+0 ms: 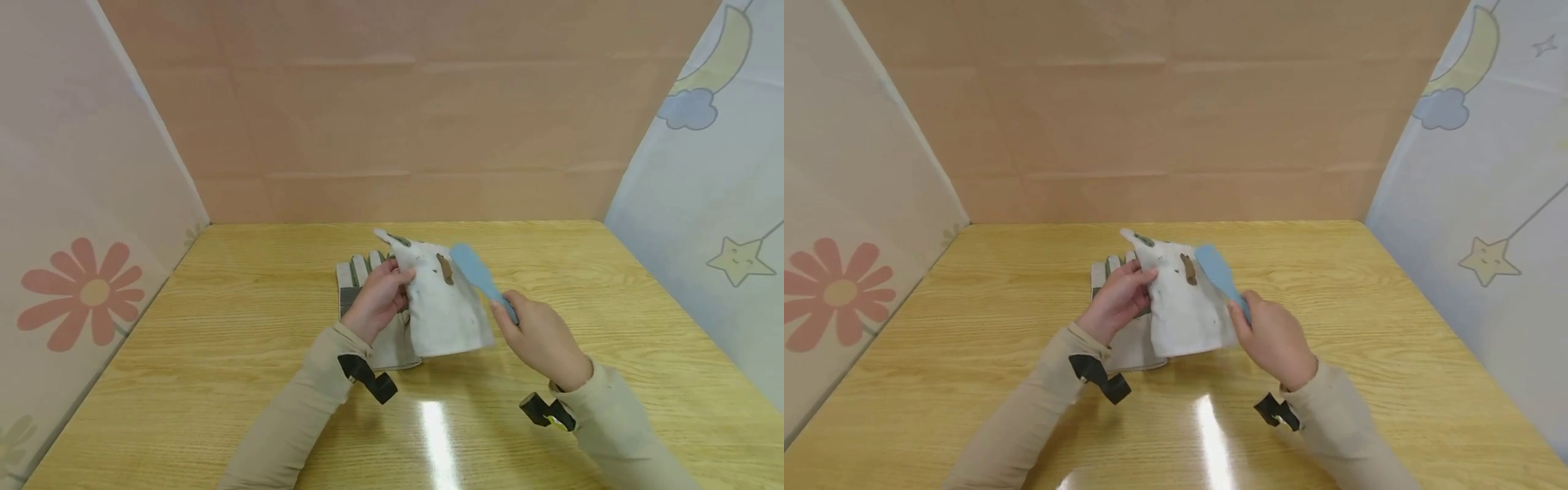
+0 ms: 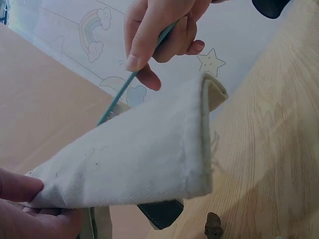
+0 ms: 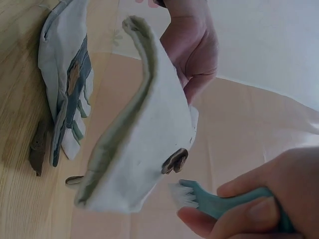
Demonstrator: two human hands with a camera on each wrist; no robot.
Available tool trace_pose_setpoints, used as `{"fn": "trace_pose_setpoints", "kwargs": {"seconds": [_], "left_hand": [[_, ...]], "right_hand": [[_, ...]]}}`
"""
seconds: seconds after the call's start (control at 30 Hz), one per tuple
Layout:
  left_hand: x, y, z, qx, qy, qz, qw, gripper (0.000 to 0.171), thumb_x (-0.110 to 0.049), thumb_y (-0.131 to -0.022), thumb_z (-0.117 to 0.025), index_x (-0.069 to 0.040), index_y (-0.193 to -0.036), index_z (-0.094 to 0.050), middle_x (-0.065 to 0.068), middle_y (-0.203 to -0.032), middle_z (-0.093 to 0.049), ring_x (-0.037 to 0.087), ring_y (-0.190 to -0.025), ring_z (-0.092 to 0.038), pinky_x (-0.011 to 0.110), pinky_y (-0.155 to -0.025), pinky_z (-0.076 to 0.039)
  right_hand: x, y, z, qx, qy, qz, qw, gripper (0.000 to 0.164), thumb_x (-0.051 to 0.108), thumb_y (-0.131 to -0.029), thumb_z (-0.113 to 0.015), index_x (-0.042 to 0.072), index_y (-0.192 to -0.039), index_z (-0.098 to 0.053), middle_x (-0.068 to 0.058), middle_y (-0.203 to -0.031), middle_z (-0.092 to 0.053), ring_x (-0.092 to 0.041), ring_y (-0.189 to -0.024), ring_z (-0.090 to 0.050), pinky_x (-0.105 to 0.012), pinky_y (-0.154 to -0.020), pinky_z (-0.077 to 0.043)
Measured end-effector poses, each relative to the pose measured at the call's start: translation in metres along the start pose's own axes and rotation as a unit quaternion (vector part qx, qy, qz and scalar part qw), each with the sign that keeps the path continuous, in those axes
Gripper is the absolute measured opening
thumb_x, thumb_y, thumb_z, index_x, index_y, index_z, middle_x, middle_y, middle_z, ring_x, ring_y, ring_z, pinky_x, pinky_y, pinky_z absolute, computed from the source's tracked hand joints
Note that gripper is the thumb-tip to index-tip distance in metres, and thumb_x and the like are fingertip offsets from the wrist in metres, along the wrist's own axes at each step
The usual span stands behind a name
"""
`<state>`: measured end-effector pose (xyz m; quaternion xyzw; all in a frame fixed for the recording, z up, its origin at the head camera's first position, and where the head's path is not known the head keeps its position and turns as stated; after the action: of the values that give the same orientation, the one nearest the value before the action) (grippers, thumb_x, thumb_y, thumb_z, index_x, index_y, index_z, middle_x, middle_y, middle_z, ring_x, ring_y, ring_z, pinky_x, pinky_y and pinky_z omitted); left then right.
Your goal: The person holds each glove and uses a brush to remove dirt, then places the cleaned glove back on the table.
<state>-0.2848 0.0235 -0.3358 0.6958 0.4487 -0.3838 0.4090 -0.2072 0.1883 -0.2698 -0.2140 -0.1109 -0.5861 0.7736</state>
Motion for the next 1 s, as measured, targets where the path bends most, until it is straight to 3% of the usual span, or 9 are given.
{"fn": "trace_pose_setpoints", "kwargs": {"seconds": [0.17, 0.33, 0.73, 0.87, 1.0], "left_hand": [[0.0, 0.001, -0.001, 0.0, 0.0, 0.002, 1.0, 0.039, -0.006, -0.099, -0.042, 0.0, -0.137, -0.036, 0.01, -0.116, -0.053, 0.011, -0.089, -0.055, 0.024, -0.076, -0.046], [0.001, 0.003, -0.002, 0.002, -0.003, 0.0, 1.0, 0.039, -0.006, -0.099, -0.041, 0.001, -0.137, -0.037, 0.006, -0.106, -0.053, 0.008, -0.082, -0.055, 0.023, -0.072, -0.046], [0.0, -0.002, 0.004, -0.009, 0.004, 0.0, 1.0, 0.041, -0.006, -0.099, -0.042, 0.0, -0.138, -0.036, 0.014, -0.124, -0.051, 0.012, -0.095, -0.055, 0.023, -0.078, -0.045], [0.0, -0.003, 0.004, -0.01, 0.005, 0.0, 0.9999, 0.04, -0.006, -0.099, -0.042, 0.0, -0.138, -0.037, 0.014, -0.125, -0.051, 0.012, -0.095, -0.054, 0.023, -0.078, -0.044], [0.002, -0.003, 0.004, -0.011, 0.004, 0.003, 0.9999, 0.039, -0.007, -0.099, -0.042, 0.0, -0.137, -0.037, 0.013, -0.122, -0.053, 0.011, -0.093, -0.055, 0.023, -0.077, -0.045]], "right_hand": [[0.011, 0.0, 0.0, -0.022, -0.028, 0.026, 0.999, 0.024, 0.018, -0.1, -0.043, -0.001, -0.091, -0.054, 0.002, -0.052, -0.034, -0.003, -0.041, -0.026, -0.02, -0.039, -0.028], [0.014, -0.001, -0.006, -0.007, -0.034, 0.025, 0.999, 0.024, 0.019, -0.1, -0.043, -0.001, -0.094, -0.055, 0.002, -0.053, -0.036, -0.003, -0.041, -0.026, -0.021, -0.04, -0.029], [-0.004, 0.001, -0.004, -0.007, -0.008, 0.0, 1.0, 0.024, 0.018, -0.1, -0.042, 0.0, -0.087, -0.051, 0.002, -0.055, -0.033, -0.006, -0.042, -0.028, -0.021, -0.041, -0.027], [0.006, 0.001, -0.001, -0.028, -0.029, 0.024, 0.999, 0.022, 0.017, -0.1, -0.043, 0.001, -0.088, -0.051, 0.002, -0.055, -0.033, -0.003, -0.042, -0.027, -0.021, -0.041, -0.028], [0.016, 0.002, -0.007, -0.015, -0.047, 0.048, 0.998, 0.021, 0.016, -0.1, -0.044, 0.002, -0.086, -0.05, 0.003, -0.054, -0.033, -0.001, -0.042, -0.026, -0.019, -0.041, -0.028]]}}
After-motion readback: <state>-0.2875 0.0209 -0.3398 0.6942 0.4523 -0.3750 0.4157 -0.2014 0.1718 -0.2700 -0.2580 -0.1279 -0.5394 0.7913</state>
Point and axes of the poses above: each hand's wrist, its own y-axis away from the middle knuckle, its own z-axis out of the back of the hand, x = y × z, the point moved 10 cm from there along -y, towards the middle knuckle
